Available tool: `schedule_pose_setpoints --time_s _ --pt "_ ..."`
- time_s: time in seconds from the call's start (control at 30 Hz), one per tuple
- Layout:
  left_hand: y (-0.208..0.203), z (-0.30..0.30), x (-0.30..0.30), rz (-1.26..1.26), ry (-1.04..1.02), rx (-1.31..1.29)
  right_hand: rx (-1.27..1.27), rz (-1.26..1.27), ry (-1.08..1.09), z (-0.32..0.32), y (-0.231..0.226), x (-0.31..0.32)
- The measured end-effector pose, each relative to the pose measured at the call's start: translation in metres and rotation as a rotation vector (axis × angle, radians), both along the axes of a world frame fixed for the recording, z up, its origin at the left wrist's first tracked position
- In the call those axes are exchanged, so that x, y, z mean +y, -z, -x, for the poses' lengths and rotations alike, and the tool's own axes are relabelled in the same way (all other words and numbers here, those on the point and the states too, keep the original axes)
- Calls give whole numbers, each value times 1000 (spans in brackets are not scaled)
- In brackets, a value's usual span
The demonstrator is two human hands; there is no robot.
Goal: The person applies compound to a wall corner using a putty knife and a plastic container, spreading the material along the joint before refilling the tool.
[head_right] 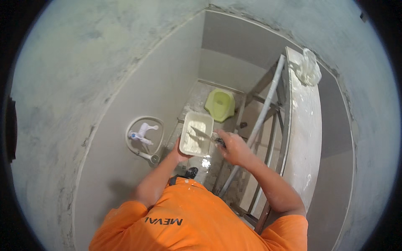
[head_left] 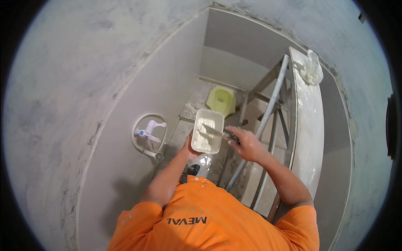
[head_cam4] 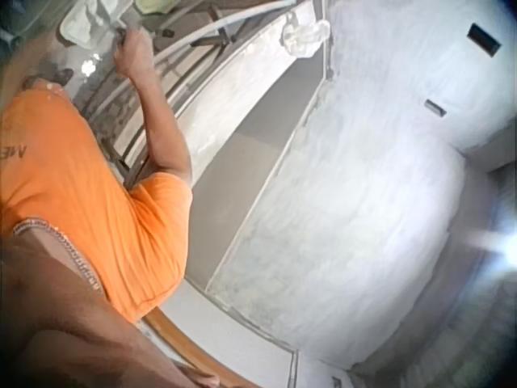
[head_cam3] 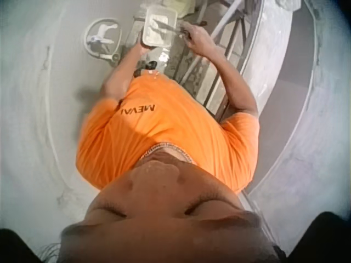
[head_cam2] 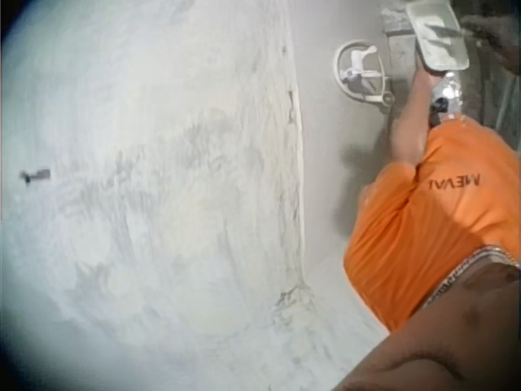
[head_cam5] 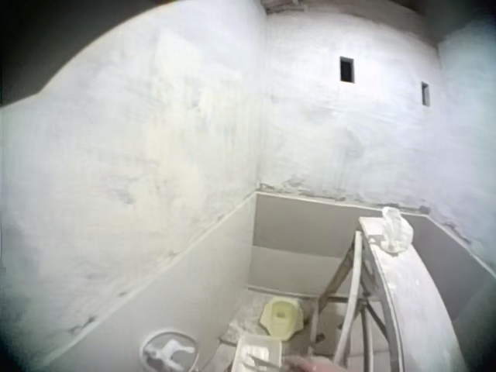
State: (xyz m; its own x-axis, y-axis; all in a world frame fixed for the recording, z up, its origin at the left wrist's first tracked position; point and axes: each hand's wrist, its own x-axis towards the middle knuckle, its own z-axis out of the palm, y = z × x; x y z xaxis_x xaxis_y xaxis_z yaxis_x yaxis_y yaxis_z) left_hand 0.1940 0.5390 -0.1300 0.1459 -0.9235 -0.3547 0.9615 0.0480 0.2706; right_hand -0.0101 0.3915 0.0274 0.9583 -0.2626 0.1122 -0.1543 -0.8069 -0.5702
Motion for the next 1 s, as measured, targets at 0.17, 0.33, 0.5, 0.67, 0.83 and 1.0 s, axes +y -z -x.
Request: schedule_pose_setpoints --time_s 0.17,0.33,0.5,0.67,0.83,1.0 --pt "23 1 73 -53 -55 16 -61 -14 -264 -35 23 52" --pt "64 -4 133 -69 -190 33 153 -15 -388 -87 47 110" --pt "93 -4 159 -93 -293 46 200 8 -376 -121 57 161" --pt "107 -1 163 65 -256 106 159 -61 -238 -139 80 175" --pt "117 -18 166 -25 -404 162 76 -160 -65 -161 92 169" --pt "111 -37 176 -64 -386 139 40 -143 -8 -191 81 174"
